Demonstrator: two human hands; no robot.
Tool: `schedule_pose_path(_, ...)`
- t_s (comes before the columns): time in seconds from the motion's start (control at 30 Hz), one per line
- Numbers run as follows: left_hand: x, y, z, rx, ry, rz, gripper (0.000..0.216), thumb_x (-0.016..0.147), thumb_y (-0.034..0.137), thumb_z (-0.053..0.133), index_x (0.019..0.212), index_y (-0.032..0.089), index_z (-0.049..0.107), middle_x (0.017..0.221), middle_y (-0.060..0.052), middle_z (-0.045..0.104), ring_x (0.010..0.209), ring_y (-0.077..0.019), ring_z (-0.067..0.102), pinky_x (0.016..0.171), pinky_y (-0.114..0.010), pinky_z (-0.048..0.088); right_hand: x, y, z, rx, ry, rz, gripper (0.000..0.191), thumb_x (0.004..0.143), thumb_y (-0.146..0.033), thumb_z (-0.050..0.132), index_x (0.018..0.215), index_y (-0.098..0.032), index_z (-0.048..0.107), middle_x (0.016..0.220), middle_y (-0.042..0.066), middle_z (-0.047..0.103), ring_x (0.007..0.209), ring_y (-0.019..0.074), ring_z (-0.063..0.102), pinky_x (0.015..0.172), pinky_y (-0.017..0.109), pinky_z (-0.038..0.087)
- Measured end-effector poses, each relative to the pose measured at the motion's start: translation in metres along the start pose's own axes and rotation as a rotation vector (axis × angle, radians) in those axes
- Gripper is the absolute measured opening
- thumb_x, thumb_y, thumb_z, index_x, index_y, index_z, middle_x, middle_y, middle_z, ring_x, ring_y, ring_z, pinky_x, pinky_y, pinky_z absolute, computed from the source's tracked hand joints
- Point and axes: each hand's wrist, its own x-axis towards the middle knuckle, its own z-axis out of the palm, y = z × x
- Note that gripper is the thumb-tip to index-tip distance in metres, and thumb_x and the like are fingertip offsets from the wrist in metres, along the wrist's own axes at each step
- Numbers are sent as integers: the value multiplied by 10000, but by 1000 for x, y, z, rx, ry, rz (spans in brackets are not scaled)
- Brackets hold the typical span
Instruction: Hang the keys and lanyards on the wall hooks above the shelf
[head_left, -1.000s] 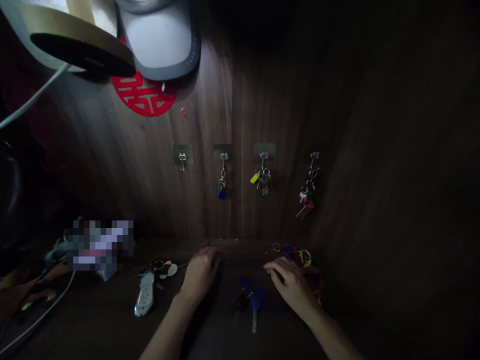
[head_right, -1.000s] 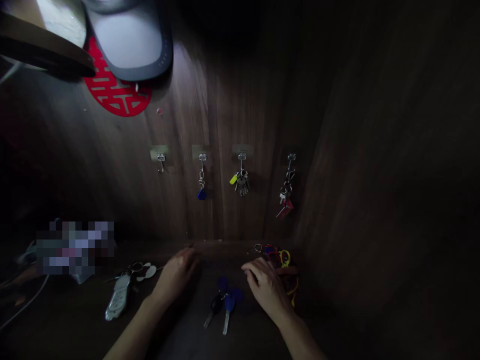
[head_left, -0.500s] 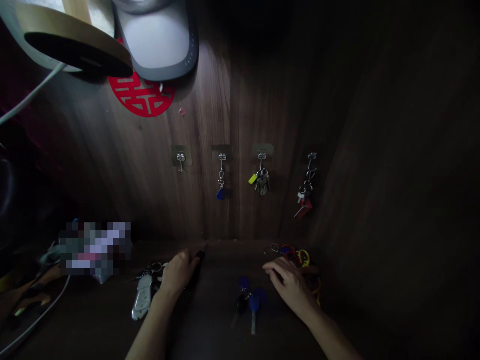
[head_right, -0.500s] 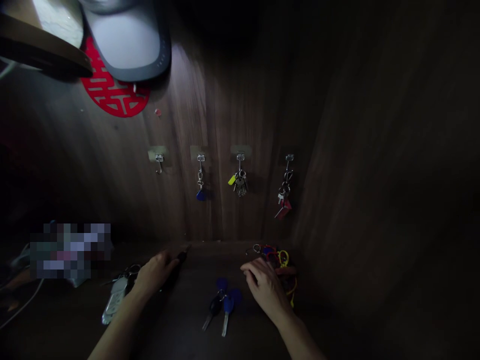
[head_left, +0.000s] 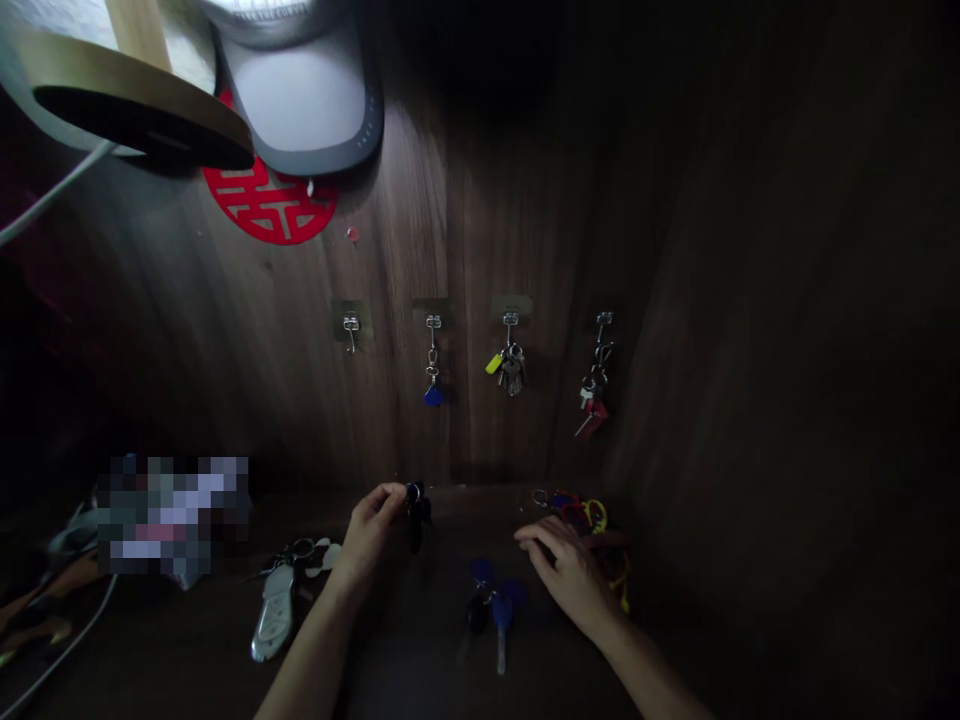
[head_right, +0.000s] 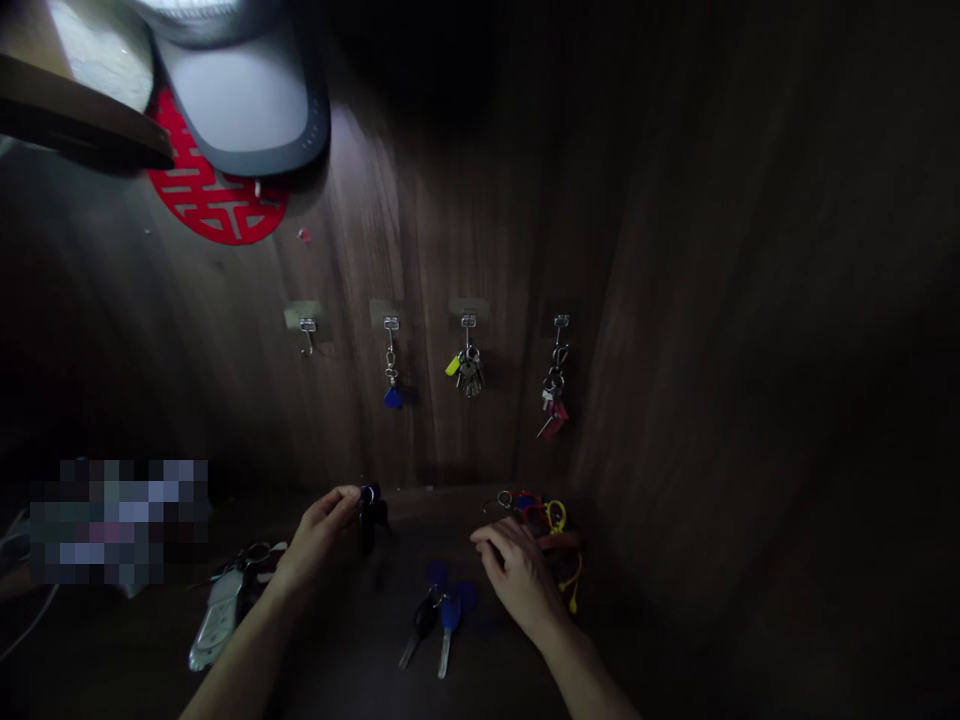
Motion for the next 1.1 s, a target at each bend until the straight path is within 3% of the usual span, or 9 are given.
schedule_pose_path(0.1, -8, 5, 8, -97, -73, -11, 345, 679, 505, 637, 674, 165, 577, 603, 24, 565, 545, -113, 505, 530, -205, 392, 2, -5, 0, 44, 7, 6, 200, 848, -135, 435, 814, -236, 604, 763, 9, 645, 774, 183, 601, 716, 319, 459)
schedule_pose_path(0.3, -13, 11, 13, 1, -110, 192, 257, 740, 427, 615, 722, 172, 590, 746, -8, 588, 707, -145, 531, 648, -218, 426, 12, -33, -8, 107, -16, -16, 198, 853, -138, 440, 822, -235, 610, 766, 13, 655, 774, 180, 603, 736, 319, 448)
schedule_pose_path(0.47, -16, 11, 15, -88, -181, 80, 258, 758, 427, 603, 717, 179, 542, 587, 46, 497, 509, -90, 442, 506, -193, 378, 32, -64, -13, 216, -28, -19, 200, 845, -146, 456, 791, -235, 627, 745, -5, 668, 763, 165, 610, 739, 293, 441)
schedule_pose_path(0.63, -21, 12, 17, -81, -251, 66, 276, 770, 438, 597, 716, 177, 526, 612, 53, 470, 534, -81, 406, 507, -175, 353, 55, -87, -8, 390, -23, 59, 169, 840, -171, 473, 847, -221, 635, 845, 5, 670, 836, 155, 615, 753, 258, 449)
schedule_pose_path(0.73, -22, 10, 18, -108, -289, 58, 294, 758, 458, 610, 746, 178, 522, 640, 50, 467, 564, -86, 412, 517, -172, 348, 62, -96, -2, 498, -90, 86, 167, 832, -176, 492, 875, -217, 647, 857, 4, 671, 830, 150, 617, 739, 246, 454)
schedule_pose_path(0.83, -22, 7, 19, -181, -305, 11, 314, 751, 476, 615, 770, 181, 510, 653, 46, 486, 557, -83, 416, 510, -171, 338, 63, -99, 5, 597, -139, 91, 167, 805, -153, 526, 889, -213, 657, 837, -3, 673, 810, 148, 621, 741, 247, 460)
schedule_pose_path(1.1, -21, 7, 23, -315, -336, -68, 353, 672, 480, 698, 701, 163, 547, 603, 46, 508, 521, -76, 430, 513, -183, 330, 63, -86, 15, 580, -8, -113, 125, 812, -157, 577, 822, -235, 675, 810, 7, 623, 806, 148, 599, 752, 260, 457)
